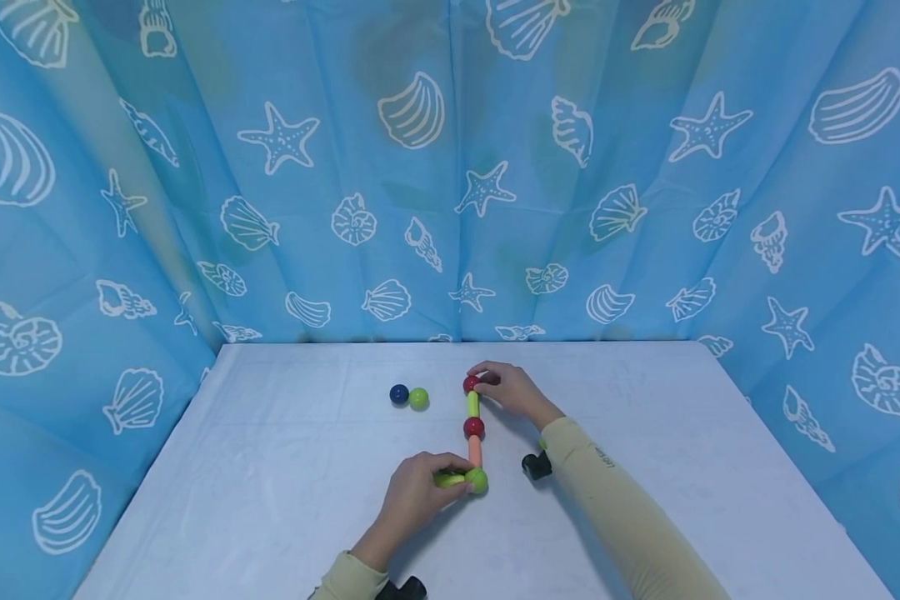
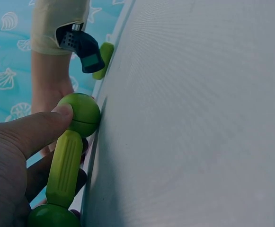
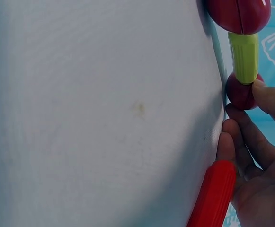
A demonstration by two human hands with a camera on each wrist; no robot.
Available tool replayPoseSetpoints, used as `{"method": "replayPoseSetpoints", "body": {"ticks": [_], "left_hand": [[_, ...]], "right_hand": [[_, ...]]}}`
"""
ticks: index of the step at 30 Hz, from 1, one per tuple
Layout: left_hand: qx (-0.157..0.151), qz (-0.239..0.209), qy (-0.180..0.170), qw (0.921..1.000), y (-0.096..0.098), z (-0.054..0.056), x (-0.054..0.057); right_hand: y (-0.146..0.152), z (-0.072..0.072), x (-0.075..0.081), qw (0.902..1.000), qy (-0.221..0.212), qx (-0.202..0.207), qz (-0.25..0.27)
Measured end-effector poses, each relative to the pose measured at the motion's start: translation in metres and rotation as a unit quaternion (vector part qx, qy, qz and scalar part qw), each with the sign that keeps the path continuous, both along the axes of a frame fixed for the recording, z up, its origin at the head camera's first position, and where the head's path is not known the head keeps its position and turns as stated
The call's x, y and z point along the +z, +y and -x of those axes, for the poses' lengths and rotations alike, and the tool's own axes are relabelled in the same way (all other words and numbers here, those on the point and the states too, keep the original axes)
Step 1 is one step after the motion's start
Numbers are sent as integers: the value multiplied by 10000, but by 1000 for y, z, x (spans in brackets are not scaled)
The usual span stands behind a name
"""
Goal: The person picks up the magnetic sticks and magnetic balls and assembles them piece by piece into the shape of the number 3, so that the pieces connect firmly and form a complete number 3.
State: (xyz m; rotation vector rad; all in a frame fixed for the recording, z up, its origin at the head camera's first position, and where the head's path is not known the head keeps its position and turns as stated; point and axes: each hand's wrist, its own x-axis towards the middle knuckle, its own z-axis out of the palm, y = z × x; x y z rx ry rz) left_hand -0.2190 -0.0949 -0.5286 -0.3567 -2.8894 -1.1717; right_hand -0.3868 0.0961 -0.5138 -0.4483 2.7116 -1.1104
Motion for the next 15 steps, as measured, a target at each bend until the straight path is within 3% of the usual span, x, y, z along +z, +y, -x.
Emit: {"method": "replayPoseSetpoints", "body": {"ticks": [15], "left_hand": [[-36, 30, 12, 10000, -1, 1, -1]], "right_hand": [[0, -4, 1, 9999, 93, -81, -35]]}}
